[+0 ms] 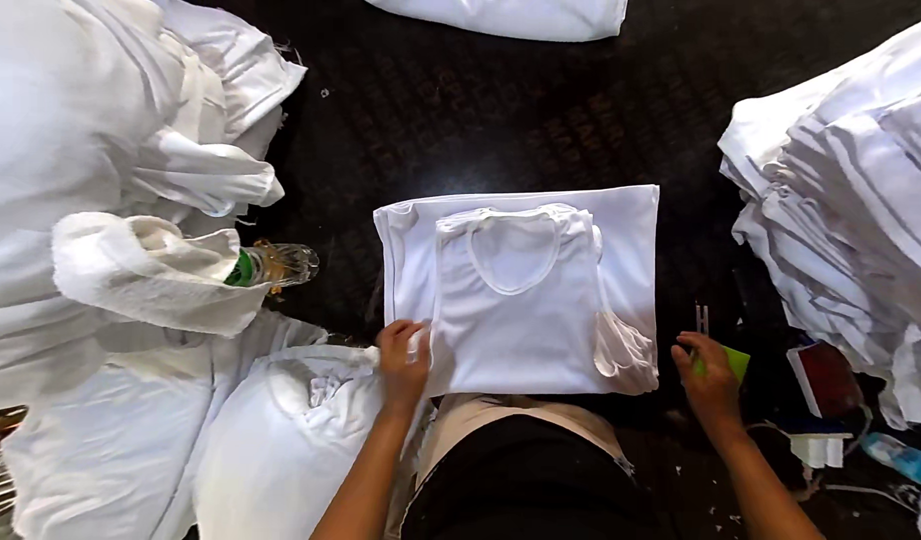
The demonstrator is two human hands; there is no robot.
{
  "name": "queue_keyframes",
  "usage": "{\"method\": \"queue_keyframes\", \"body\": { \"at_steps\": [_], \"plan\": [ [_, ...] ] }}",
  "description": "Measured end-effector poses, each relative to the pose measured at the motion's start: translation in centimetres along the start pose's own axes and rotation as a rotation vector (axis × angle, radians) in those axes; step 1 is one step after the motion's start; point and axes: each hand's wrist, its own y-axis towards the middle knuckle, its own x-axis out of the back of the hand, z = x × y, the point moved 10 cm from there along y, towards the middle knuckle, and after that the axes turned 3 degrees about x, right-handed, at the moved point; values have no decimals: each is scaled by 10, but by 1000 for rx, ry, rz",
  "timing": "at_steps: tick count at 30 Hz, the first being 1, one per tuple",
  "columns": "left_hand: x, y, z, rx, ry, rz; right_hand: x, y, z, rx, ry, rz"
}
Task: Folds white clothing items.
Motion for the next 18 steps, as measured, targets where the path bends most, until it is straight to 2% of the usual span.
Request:
{"method": "queue_keyframes", "body": {
  "at_steps": [3, 6, 8, 11, 14, 16, 18],
  "plan": [
    [-65, 64, -80, -227, -126, 90, 16, 42, -19, -168, -125, 3],
    [-123, 120, -141, -325, -133, 200, -4, 62, -57, -460, -325, 238],
    [-152, 148, -166, -335, -86, 279, -17, 69, -66, -537, -455, 305],
    [-179, 169, -173, -304, -7, 360, -22, 74, -65, -543, -505, 257],
    [-185, 179, -167, -251, -16, 384, -18, 79, -63, -515, -449, 207],
    [-180, 181, -167, -236, -40, 390, -8, 85, -57, -477, -257, 94],
    [-175, 184, -167, -266, -66, 387, -2, 98, -32, -391, 16, -26]
  ]
}}
